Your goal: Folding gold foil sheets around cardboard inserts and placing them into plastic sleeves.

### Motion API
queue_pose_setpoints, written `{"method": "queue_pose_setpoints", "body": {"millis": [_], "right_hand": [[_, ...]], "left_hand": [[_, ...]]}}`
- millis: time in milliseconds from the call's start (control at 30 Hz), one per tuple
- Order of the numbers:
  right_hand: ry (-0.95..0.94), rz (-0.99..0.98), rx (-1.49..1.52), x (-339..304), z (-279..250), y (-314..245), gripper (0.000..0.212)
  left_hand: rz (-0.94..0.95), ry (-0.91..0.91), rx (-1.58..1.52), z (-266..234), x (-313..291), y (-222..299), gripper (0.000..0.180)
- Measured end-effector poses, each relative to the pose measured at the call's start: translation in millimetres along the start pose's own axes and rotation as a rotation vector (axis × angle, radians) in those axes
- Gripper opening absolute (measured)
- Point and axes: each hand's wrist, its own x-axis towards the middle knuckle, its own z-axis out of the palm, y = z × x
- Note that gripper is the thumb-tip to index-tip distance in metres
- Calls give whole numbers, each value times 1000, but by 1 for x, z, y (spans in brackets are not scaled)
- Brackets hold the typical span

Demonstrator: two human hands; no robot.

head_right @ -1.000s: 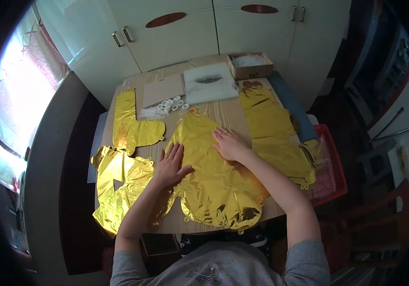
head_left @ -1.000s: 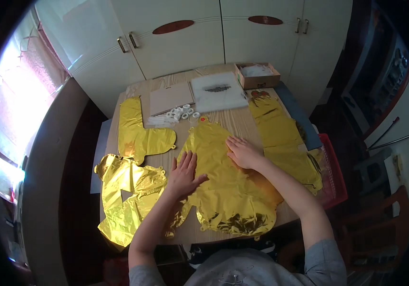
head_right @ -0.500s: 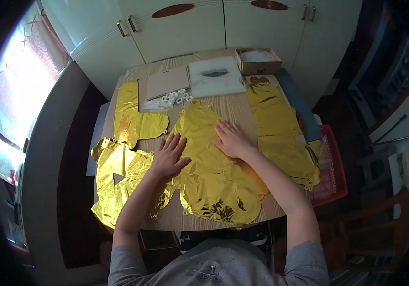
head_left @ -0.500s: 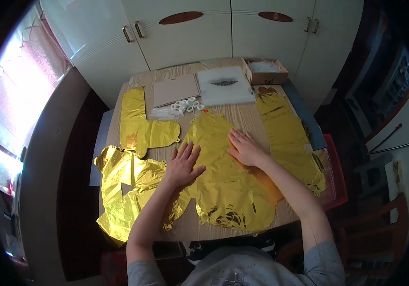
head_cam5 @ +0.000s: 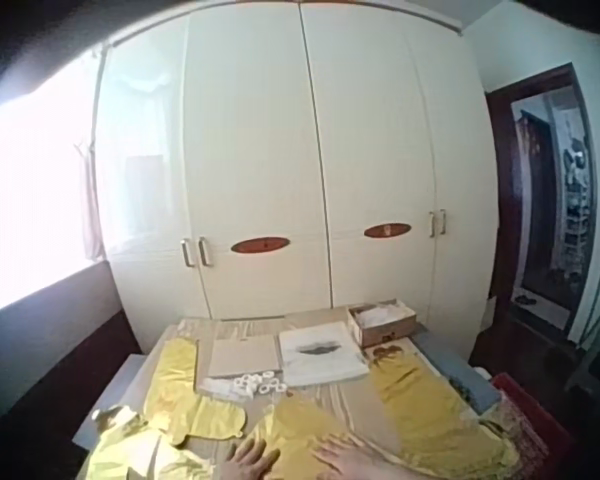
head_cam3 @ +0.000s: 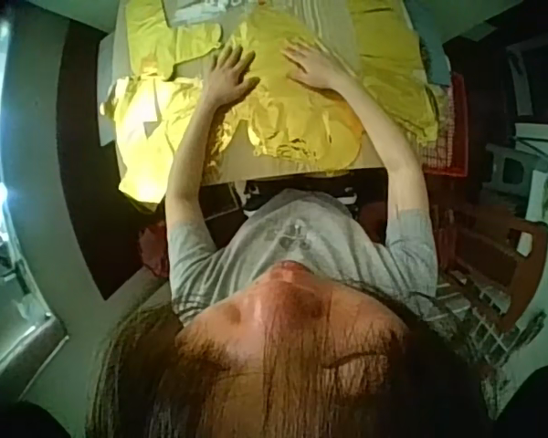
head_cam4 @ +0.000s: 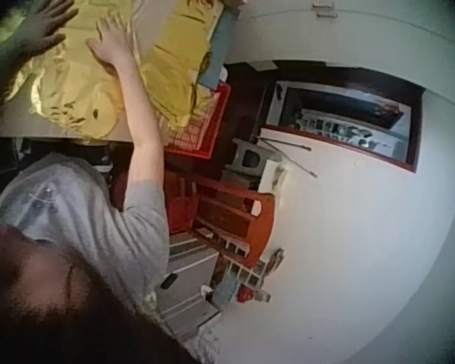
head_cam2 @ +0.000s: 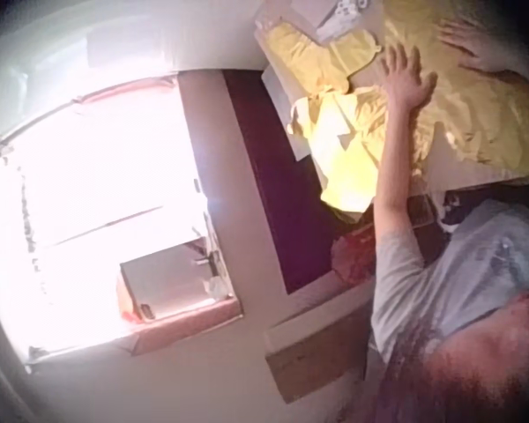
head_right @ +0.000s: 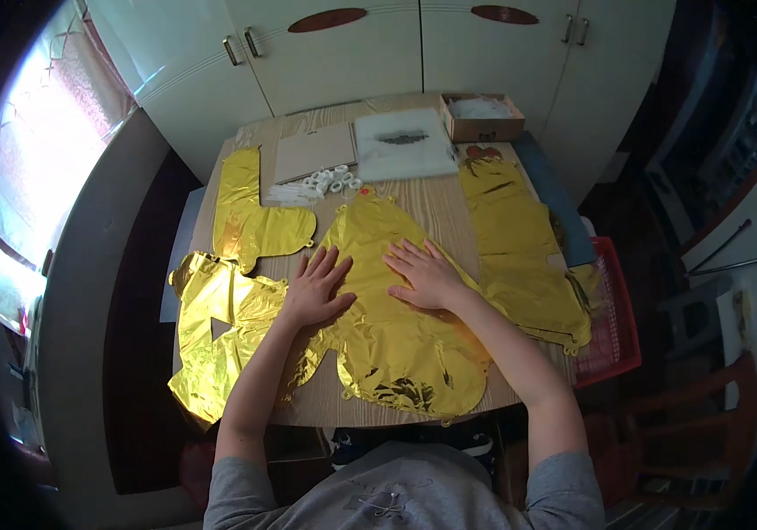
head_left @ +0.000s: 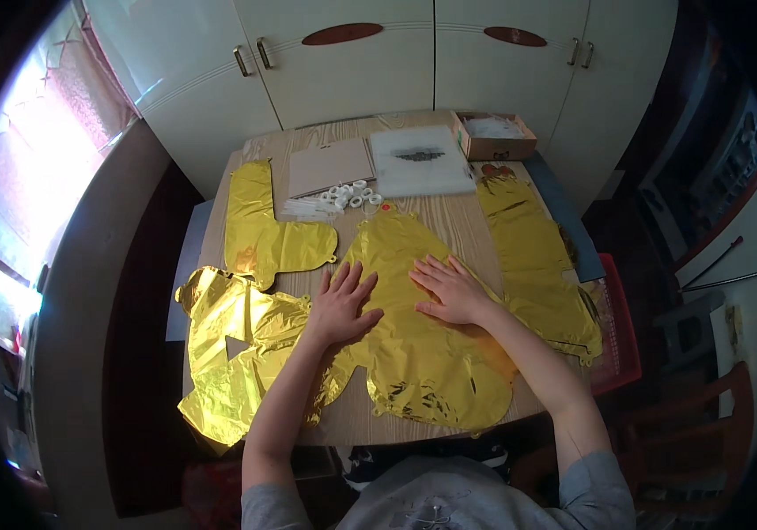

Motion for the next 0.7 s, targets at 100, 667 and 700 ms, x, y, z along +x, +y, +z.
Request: {"method": "queue_pose_setpoints", "body": {"millis": [100, 667, 700], "right_hand": [[0, 8, 9, 0, -1, 0, 71], [99, -135, 141, 51, -22, -31, 52], [108, -169, 151, 68, -20, -42, 50]], "left_hand": [[5, 6, 10, 1, 0, -1, 72], [-189, 329, -61, -18, 4, -76, 51], [-274, 322, -115, -22, 3, -92, 50]]}}
